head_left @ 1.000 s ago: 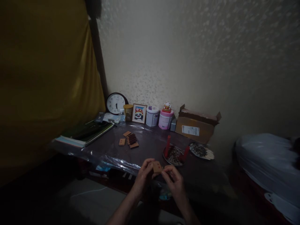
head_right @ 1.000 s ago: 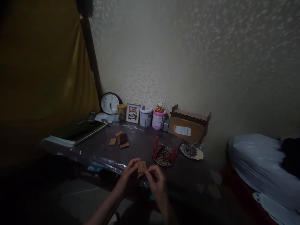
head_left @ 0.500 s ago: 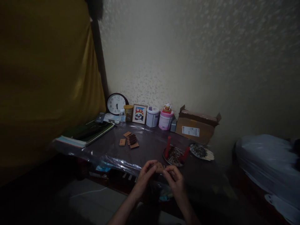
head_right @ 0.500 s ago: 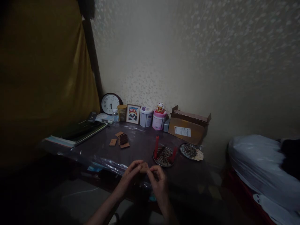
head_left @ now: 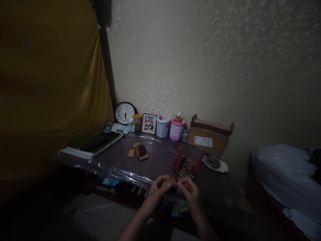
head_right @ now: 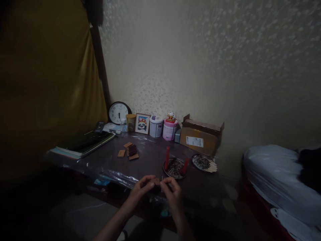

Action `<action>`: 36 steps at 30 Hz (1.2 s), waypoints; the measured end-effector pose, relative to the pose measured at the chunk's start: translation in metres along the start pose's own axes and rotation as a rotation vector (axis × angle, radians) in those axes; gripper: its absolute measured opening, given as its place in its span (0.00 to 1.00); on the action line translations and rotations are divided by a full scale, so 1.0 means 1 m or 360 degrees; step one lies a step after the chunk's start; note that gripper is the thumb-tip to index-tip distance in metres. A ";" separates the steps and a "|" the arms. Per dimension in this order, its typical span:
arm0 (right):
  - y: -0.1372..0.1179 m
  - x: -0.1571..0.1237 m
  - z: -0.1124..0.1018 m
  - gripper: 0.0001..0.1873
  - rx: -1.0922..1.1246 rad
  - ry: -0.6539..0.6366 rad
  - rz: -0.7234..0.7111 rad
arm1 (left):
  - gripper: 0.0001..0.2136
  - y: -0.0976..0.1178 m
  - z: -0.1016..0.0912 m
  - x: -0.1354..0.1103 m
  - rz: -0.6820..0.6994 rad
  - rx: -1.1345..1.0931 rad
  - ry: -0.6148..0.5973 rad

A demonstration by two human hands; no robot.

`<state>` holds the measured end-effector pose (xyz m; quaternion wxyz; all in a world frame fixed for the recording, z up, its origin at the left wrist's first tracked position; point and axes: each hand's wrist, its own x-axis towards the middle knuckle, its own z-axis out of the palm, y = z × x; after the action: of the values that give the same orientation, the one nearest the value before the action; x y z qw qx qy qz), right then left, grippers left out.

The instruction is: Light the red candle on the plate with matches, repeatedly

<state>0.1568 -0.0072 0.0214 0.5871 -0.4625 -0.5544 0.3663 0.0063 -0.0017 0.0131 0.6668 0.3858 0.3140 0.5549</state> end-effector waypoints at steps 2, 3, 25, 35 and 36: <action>0.002 0.002 -0.004 0.14 0.0044 0.0030 0.0047 | 0.14 -0.002 0.000 0.000 -0.0045 -0.0113 -0.0034; 0.004 0.004 -0.006 0.13 0.0075 0.0055 0.0075 | 0.14 -0.003 0.000 0.001 -0.0065 -0.0162 -0.0053; -0.002 0.001 -0.005 0.20 0.0413 0.0190 0.0222 | 0.10 0.002 0.002 -0.006 -0.0181 -0.0157 -0.0112; -0.002 0.002 -0.004 0.18 0.0429 0.0198 0.0202 | 0.10 0.005 0.002 -0.008 -0.0190 -0.0145 -0.0104; -0.001 0.002 -0.004 0.18 0.0442 0.0195 0.0205 | 0.10 0.005 0.003 -0.009 -0.0191 -0.0153 -0.0100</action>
<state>0.1609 -0.0063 0.0234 0.6533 -0.4330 -0.4306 0.4474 0.0042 -0.0101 0.0191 0.7262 0.3510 0.2887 0.5159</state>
